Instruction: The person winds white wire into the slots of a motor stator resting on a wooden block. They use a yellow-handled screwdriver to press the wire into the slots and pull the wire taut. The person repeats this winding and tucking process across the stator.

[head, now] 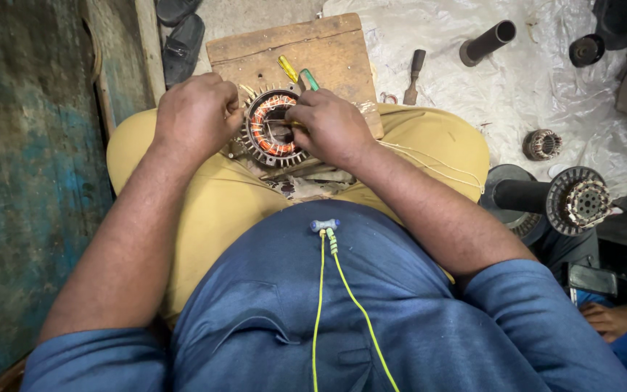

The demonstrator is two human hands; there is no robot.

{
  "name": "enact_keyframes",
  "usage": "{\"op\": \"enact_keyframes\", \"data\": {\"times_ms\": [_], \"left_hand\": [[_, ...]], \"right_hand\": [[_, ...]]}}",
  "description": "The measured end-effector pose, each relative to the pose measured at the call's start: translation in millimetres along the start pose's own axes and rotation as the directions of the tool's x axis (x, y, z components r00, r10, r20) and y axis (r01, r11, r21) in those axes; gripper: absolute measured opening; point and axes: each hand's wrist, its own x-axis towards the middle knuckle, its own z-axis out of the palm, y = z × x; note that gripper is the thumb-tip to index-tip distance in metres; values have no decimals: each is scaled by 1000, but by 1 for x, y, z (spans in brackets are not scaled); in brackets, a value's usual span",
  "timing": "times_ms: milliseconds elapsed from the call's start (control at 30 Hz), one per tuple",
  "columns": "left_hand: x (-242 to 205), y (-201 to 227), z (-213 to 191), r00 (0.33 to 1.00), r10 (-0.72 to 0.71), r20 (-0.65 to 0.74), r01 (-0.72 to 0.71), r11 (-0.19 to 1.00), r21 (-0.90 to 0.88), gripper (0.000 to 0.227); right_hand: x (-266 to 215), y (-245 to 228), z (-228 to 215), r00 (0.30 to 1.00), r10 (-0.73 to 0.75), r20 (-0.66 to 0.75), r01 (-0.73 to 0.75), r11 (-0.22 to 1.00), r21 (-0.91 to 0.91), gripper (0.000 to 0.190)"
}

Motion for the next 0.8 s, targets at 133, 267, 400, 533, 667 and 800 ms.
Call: {"op": "enact_keyframes", "data": {"times_ms": [133, 267, 400, 533, 667, 800], "left_hand": [[0, 0, 0, 1000, -9, 13, 8, 1000, 23, 9], [-2, -1, 1, 999, 10, -38, -10, 1000, -4, 10], [-3, -2, 2, 999, 5, -35, -5, 1000, 1, 10], [-3, -3, 2, 1000, -6, -20, 6, 1000, -2, 9], [-2, -2, 2, 1000, -1, -14, 1, 1000, 3, 9], [-2, -2, 2, 1000, -14, -6, 14, 1000, 0, 11]], "right_hand": [[0, 0, 2, 1000, -17, -17, 18, 1000, 13, 20], [-1, 1, 4, 999, -19, -32, 20, 1000, 16, 19], [1, -1, 7, 999, -14, -40, 15, 1000, 27, 20], [2, -1, 7, 998, -35, -50, 36, 999, 26, 19], [3, 0, 7, 999, -36, 2, 36, 999, 11, 18], [2, 1, 7, 999, -29, -44, 31, 998, 50, 17]]}}
